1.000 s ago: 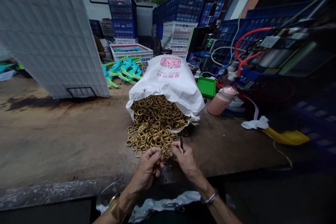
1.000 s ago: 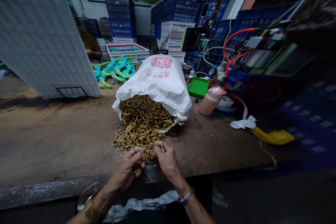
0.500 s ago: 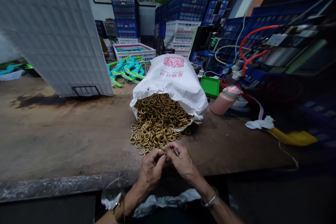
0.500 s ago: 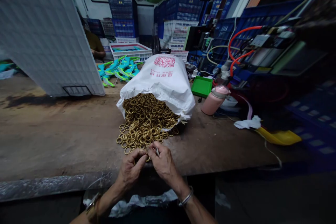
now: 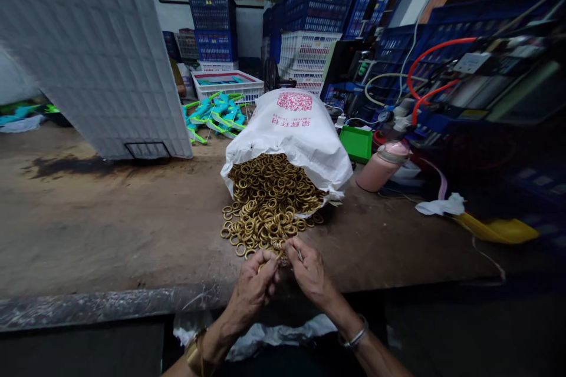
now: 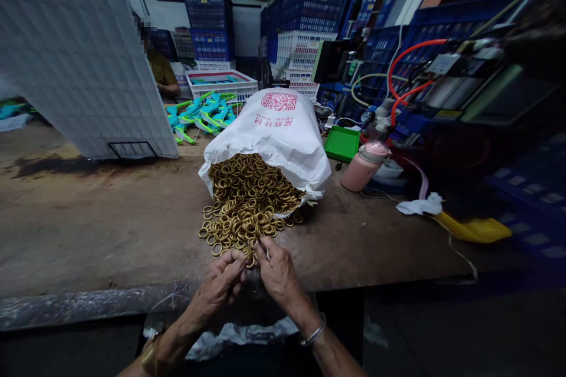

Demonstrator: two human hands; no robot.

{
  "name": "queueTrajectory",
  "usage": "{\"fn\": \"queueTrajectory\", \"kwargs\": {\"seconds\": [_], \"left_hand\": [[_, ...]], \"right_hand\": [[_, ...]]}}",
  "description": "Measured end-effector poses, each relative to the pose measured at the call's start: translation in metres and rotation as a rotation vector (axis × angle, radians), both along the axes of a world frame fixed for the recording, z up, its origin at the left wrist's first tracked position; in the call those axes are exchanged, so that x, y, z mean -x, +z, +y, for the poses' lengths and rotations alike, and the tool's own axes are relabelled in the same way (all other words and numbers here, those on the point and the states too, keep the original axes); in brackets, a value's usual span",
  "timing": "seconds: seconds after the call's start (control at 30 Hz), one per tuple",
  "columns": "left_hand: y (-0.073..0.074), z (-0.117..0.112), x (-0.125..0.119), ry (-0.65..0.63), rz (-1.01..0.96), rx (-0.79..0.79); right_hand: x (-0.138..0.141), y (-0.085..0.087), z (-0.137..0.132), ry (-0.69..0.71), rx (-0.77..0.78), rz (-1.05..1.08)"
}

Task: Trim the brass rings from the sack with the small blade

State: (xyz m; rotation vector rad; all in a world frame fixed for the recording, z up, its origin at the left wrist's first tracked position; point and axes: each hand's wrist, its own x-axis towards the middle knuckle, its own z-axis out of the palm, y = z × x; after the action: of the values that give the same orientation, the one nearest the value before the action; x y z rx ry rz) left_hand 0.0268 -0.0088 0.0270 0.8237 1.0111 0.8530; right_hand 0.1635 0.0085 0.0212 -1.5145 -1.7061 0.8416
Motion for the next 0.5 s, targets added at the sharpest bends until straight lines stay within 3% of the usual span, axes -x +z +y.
{"fn": "queueTrajectory", "kwargs": {"seconds": [0.2, 0.5], "left_hand": [[-0.0025, 0.0003, -0.0005, 0.024, -0.003, -0.092], [-0.0013, -0.0018, 0.0013, 0.060, 0.099, -0.221]], "right_hand": [[-0.0031, -0.0061, -0.0095, 0.174, 0.014, -0.277], [0.0003, -0.0019, -0.0084, 0.185, 0.021, -0.501]]}}
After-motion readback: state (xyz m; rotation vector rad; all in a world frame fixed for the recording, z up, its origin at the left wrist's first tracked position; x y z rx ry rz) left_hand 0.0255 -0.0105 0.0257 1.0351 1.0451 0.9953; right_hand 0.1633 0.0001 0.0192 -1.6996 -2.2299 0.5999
